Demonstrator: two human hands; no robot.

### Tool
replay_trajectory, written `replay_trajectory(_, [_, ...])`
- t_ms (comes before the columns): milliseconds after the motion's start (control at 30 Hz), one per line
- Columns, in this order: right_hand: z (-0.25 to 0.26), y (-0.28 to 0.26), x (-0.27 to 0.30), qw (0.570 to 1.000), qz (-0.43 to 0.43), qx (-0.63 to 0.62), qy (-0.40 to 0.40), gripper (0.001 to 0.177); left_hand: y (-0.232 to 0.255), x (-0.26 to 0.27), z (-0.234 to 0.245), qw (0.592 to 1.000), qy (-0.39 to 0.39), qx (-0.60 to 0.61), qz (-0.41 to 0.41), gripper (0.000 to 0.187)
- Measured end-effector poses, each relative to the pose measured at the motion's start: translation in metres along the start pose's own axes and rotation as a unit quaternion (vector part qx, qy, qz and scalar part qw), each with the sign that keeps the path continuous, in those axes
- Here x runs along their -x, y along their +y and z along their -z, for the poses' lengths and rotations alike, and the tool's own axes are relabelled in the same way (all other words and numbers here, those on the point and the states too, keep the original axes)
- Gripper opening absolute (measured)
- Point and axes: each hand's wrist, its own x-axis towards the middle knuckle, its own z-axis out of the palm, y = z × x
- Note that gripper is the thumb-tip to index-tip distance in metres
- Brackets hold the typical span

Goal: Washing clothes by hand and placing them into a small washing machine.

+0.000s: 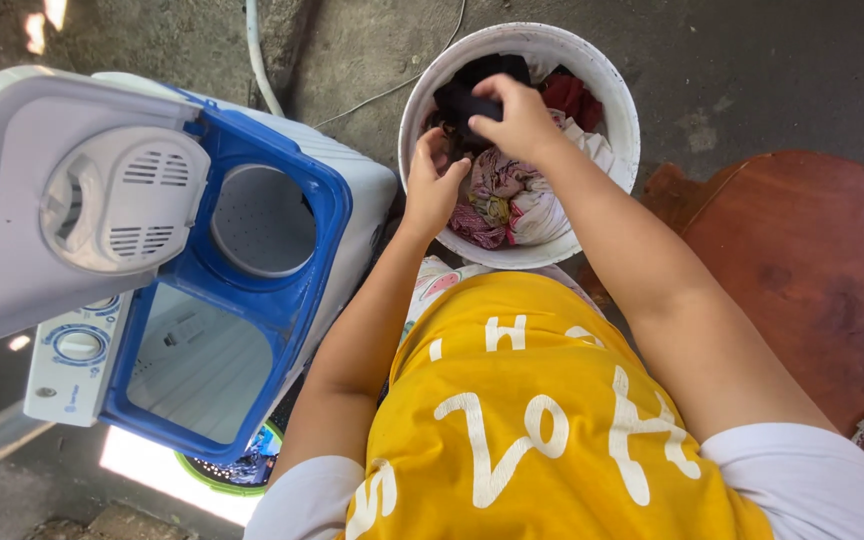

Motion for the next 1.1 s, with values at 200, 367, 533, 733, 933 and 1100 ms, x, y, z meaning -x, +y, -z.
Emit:
replay_trajectory(200, [0.022,-0.076,0.030,0.979,-0.036,-0.165,-0.113,0.028,0.037,0.020,0.011,0.971,0.058,-0.105,-0.207,0.076])
replay_trajectory(367, [0.046,-0.099,0.040,0.979,0.003,-0.152,-0.134,0.027,0.076,0.036,0.032,0.951,0.050,-0.214,-0.216,0.057])
replay_trajectory(533, [-0.019,-0.028,0.049,0.991,0.084,0.057,-0.083,0.032,-0.017,-0.001,0.003,0.885,-0.016,-0.415,-0.210,0.048])
replay_trajectory(733, [-0.057,0.009,0.044,0.931,0.106,0.322,-0.133,0.055,-0.122,-0.052,-0.065,0.688,-0.130,-0.712,-0.048,0.065])
replay_trajectory(933, [-0.077,0.044,0.034,0.889,0.097,0.406,-0.188,0.050,-0.119,-0.079,-0.069,0.687,-0.218,-0.691,0.051,0.071])
replay_trajectory(1100, [-0.097,0.052,0.027,0.863,0.068,0.455,-0.207,0.042,-0.124,-0.072,-0.063,0.729,-0.243,-0.640,0.023,0.060])
